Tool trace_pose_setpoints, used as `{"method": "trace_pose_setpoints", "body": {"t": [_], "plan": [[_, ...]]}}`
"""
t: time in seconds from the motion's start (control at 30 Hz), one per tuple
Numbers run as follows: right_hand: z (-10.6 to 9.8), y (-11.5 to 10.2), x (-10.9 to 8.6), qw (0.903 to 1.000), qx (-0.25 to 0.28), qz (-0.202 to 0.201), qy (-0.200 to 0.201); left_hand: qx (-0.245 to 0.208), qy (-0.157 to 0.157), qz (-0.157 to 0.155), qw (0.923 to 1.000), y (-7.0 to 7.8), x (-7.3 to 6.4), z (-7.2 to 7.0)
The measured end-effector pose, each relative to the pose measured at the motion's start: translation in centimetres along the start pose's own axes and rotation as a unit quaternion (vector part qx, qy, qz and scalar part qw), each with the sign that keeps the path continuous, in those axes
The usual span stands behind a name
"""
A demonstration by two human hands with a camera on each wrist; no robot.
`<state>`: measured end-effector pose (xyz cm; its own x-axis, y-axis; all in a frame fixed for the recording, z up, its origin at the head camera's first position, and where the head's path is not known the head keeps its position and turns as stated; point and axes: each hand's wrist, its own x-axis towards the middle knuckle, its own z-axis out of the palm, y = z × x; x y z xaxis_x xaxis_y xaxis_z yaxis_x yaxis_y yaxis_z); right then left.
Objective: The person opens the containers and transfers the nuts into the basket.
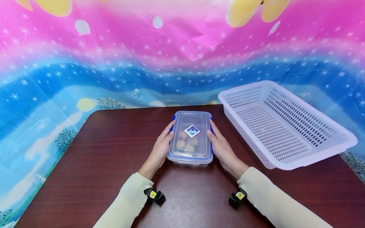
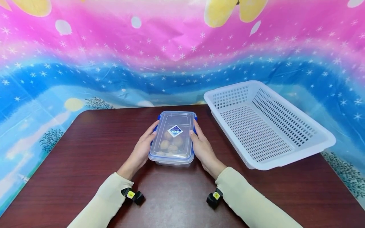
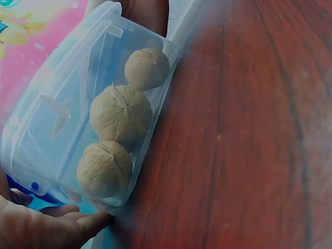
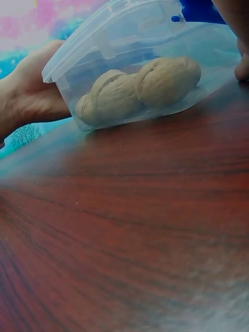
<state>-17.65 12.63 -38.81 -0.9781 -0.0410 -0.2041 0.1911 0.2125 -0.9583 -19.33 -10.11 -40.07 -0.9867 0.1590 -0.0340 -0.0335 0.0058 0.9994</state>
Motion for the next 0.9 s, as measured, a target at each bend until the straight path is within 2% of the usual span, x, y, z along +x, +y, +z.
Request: {"method": "trace_pose_setpoints", "body": {"t": [0.27,0.53,0.9], "plan": [[0.13,0.43,0.01,0.9997,0.020,-0.013,-0.007,0.010,-0.006,-0.001,0.9999,-0.28,-0.08,-0.14],[0.21,0.55,0.17,0.9996,0.025,-0.010,-0.009,0.027,-0.010,0.009,0.9995,-0.15,0.00,-0.25],[-0.03,0.66,0.43,0.9990,0.031,-0.012,-0.031,0.052,-0.002,0.002,0.9986,-0.03,0.00,-0.30]]}}
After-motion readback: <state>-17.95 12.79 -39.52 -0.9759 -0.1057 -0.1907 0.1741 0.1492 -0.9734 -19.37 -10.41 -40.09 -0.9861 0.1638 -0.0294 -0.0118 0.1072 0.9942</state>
